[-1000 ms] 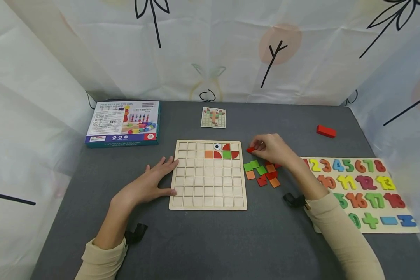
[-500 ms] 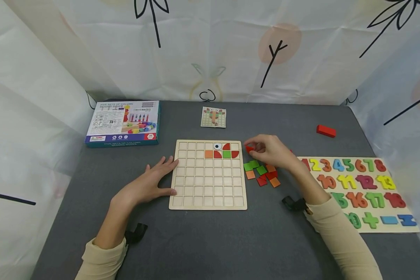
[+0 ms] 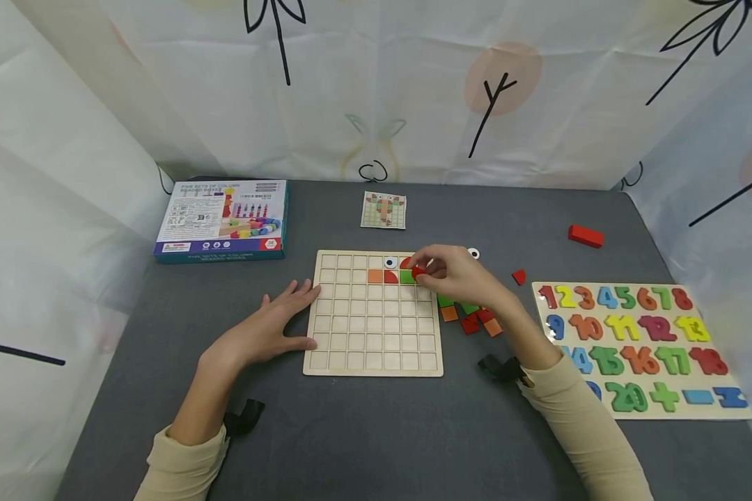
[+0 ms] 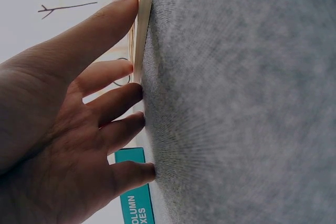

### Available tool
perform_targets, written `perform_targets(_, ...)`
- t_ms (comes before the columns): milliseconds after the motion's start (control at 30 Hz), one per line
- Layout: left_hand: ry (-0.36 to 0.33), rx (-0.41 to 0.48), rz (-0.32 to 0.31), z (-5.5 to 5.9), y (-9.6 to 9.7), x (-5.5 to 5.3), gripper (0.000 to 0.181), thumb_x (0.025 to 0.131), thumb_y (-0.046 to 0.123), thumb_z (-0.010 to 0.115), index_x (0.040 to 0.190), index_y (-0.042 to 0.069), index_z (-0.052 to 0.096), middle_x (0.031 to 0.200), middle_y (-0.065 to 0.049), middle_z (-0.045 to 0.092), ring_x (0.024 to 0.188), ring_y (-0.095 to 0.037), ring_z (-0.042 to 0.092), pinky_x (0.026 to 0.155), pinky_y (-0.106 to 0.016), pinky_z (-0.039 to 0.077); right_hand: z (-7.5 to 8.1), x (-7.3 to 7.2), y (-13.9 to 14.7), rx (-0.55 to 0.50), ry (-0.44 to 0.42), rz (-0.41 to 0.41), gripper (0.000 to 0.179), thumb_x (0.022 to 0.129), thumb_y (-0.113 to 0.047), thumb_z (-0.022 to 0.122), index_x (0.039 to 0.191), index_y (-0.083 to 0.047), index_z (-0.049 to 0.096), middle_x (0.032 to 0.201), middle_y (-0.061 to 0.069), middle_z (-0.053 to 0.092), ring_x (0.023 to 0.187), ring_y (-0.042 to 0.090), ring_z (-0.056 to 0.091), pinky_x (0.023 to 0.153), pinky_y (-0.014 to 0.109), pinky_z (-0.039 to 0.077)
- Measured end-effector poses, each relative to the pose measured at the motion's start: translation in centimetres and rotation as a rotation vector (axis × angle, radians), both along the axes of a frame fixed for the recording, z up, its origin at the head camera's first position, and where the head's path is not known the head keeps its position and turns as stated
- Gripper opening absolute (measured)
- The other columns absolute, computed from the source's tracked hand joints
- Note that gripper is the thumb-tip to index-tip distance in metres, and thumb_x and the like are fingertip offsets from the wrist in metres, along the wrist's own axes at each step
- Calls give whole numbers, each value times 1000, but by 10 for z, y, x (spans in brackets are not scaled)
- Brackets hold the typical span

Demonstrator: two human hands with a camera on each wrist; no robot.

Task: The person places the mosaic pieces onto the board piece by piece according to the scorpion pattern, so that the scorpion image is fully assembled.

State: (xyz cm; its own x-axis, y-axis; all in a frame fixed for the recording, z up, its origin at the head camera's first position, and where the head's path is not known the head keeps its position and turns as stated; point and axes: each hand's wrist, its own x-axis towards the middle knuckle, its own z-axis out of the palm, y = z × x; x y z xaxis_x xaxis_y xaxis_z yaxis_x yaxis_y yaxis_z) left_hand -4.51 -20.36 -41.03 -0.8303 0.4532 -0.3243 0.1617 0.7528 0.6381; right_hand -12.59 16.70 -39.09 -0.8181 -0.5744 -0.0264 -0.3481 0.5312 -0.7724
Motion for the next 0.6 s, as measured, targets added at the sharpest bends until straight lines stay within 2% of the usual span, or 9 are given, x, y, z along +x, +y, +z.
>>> perform_targets(200, -1, -2, 3, 0, 0, 0, 97, 95, 31, 85, 172, 11, 30, 182, -19, 20, 170, -48, 7, 128, -84, 4, -1, -4, -23, -42, -1, 63, 25, 100, -3, 72, 124, -7, 76, 105, 10, 74, 86, 18, 71, 86, 33, 61)
perform_targets(433, -6, -15, 13, 0, 0, -1, 97, 95, 32, 85, 172, 11, 30, 181, -20, 20, 170, -48, 7, 127, -84, 4, -6, -12, -46, -90, -35, 135, 20, 101, -2, 73, 120, -6, 78, 114, 10, 80, 96, 25, 79, 89, 34, 62)
perform_targets(600, -4, -24, 6, -1, 0, -2, 98, 95, 32, 85, 172, 11, 29, 181, -20, 19, 170, -48, 7, 127, -84, 4, -9, -20, -59, -78, -54, 141, 20, 98, -2, 77, 118, -3, 80, 112, 10, 81, 93, 25, 80, 88, 33, 63)
